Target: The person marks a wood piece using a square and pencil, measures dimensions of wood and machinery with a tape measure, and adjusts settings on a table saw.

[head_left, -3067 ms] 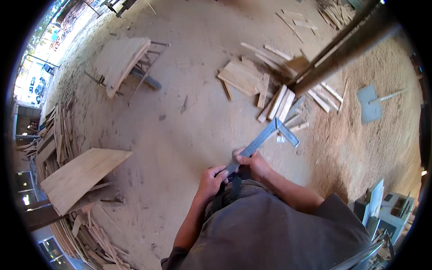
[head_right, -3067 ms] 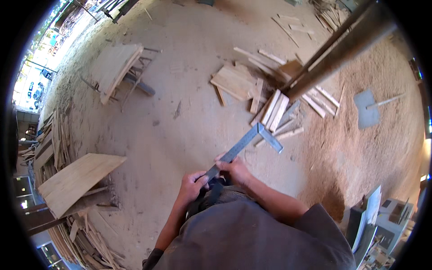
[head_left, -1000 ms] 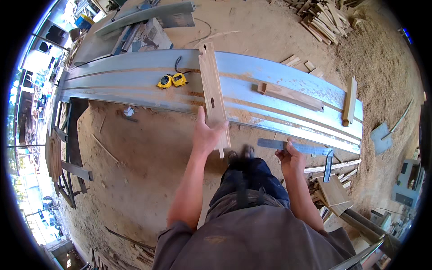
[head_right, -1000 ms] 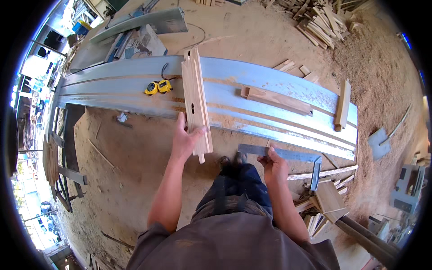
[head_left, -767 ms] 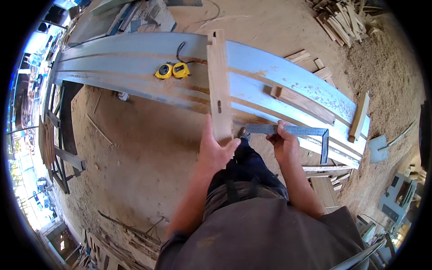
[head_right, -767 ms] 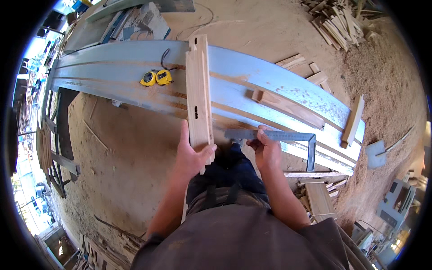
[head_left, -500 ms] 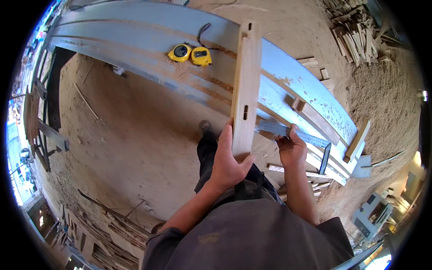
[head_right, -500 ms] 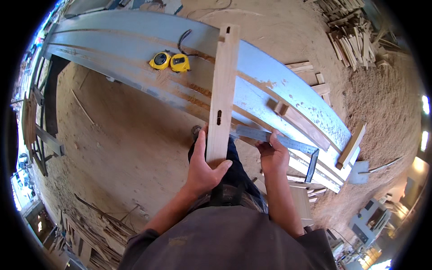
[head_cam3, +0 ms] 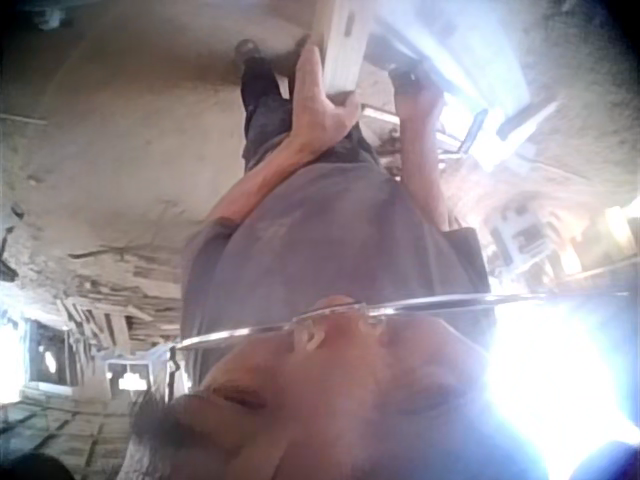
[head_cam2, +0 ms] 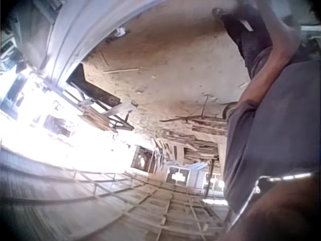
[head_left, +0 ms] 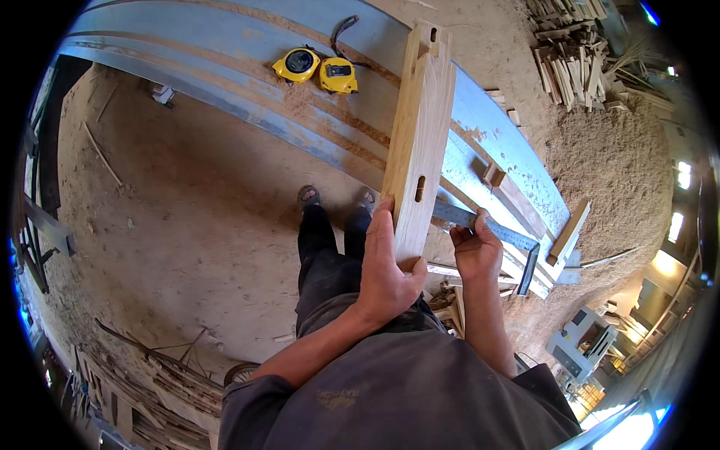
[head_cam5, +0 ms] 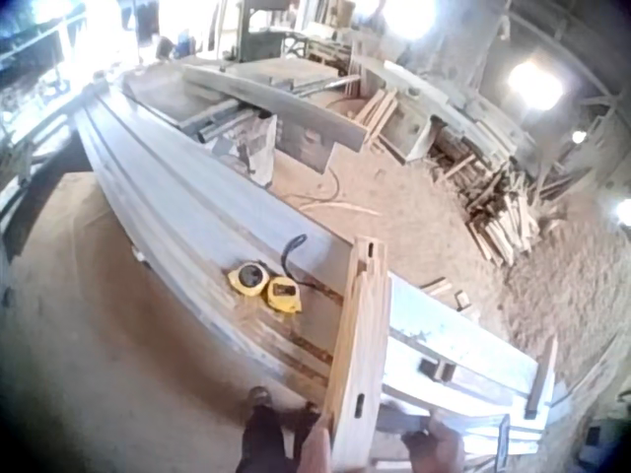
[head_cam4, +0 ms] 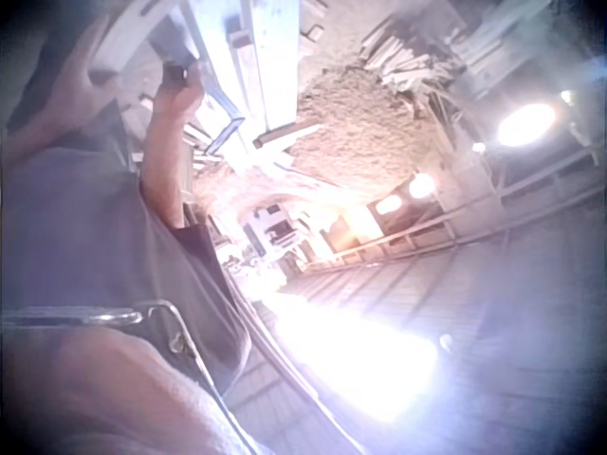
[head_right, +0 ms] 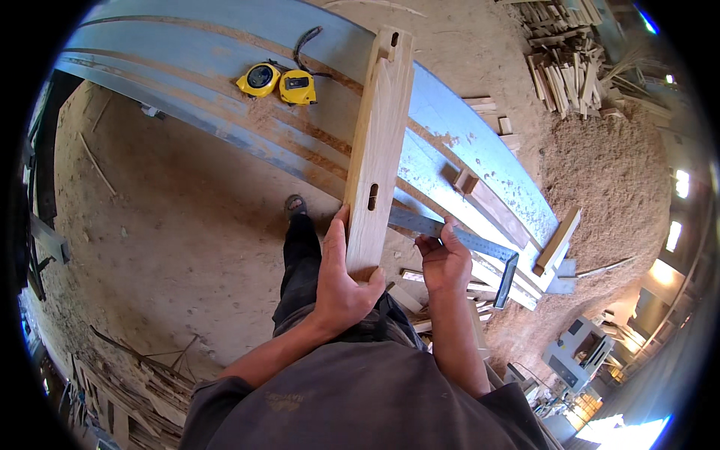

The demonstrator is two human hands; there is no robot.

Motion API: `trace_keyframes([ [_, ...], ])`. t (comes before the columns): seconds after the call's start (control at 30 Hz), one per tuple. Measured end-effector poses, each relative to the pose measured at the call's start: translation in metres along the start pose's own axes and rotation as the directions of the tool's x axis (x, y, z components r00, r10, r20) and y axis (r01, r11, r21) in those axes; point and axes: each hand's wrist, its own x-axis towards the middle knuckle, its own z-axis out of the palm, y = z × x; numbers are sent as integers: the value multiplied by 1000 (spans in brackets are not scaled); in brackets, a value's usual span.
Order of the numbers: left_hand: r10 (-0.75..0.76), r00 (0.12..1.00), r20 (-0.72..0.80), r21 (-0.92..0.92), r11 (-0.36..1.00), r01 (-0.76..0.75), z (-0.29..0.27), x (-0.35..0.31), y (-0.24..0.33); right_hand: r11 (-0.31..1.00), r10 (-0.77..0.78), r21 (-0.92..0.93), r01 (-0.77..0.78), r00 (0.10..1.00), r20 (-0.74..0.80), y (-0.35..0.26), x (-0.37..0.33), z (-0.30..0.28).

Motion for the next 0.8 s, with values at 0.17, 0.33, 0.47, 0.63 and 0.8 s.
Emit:
trace_keyframes([
  [0.17,-58,998,-5,30,998,58,3,-5,-1,1000,21,8,-21,1000,-6,-2,2,4],
  [0.33,-86,996,-20,-115,990,83,2,0,13,996,36,87,-33,999,-30,0,7,9],
  [0.47,-206,978,43,-178,961,210,5,5,25,993,8,116,-11,1000,27,-4,8,13],
  [0.63,-289,957,27,-141,947,290,12,5,50,985,7,174,-17,998,55,-6,6,13],
  [0.8,-223,975,6,-107,969,222,13,1,38,986,-5,167,-14,994,112,-7,6,8],
])
